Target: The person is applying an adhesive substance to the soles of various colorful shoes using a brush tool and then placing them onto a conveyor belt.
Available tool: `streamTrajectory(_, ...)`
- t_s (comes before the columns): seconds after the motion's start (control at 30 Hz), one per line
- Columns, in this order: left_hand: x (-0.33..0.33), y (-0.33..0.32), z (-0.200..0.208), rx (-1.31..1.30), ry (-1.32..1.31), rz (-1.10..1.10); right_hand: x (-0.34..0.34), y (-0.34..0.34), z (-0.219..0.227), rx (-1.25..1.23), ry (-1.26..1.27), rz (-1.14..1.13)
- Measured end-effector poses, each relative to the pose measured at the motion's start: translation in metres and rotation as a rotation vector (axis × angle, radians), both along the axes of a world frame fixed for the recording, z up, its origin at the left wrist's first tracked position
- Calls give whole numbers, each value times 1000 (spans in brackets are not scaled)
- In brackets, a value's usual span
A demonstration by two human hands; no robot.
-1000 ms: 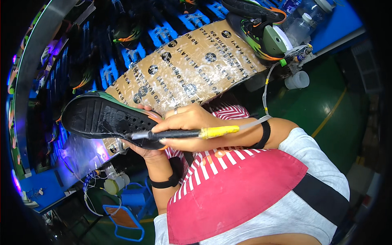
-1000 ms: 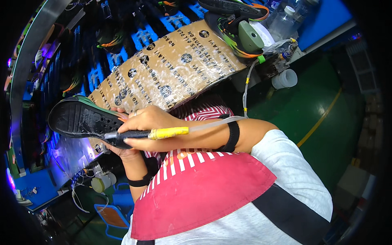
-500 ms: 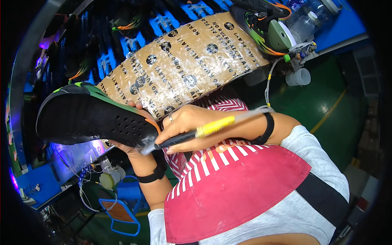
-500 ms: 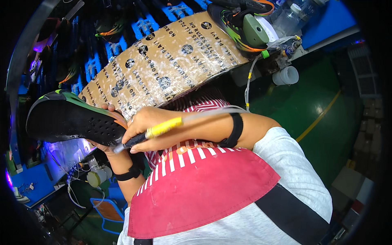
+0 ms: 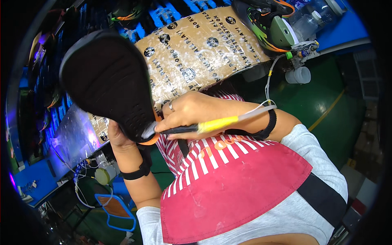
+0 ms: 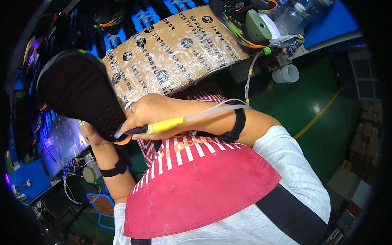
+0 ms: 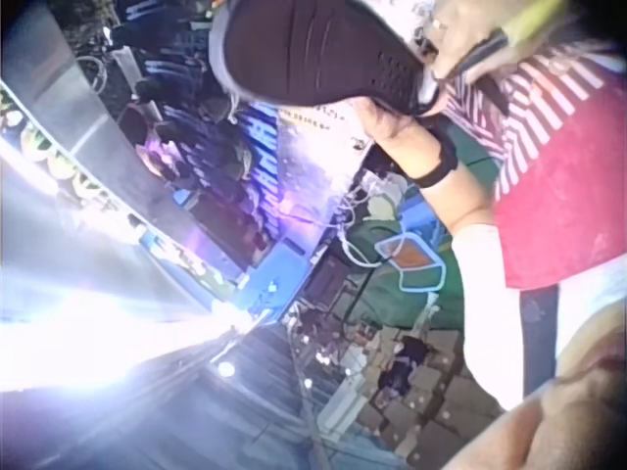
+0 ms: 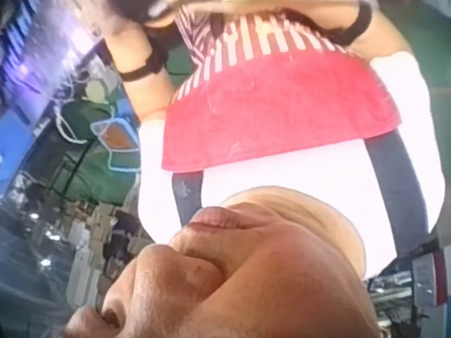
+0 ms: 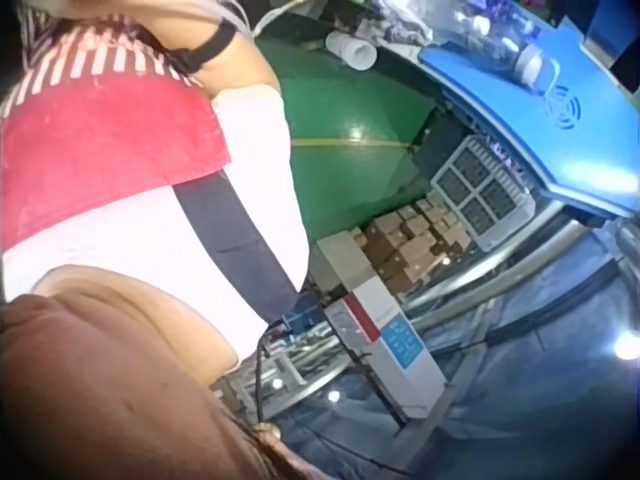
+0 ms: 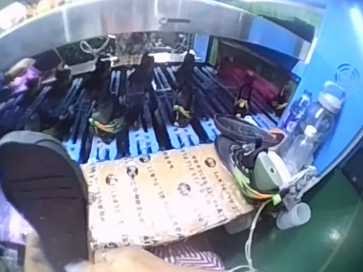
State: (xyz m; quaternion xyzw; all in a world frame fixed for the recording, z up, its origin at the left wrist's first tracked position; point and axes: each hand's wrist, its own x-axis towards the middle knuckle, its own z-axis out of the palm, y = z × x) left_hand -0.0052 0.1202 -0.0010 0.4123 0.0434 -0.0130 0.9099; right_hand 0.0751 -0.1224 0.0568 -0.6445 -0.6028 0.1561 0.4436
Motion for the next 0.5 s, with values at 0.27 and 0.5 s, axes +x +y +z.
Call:
streamTrajectory(0.27,12,-6,26,174,124,-133,4,-2,-1,96,40,105)
streamTrajectory(0.5,27,-16,46,326,226,-337,7,-10,0,-80,-187,176)
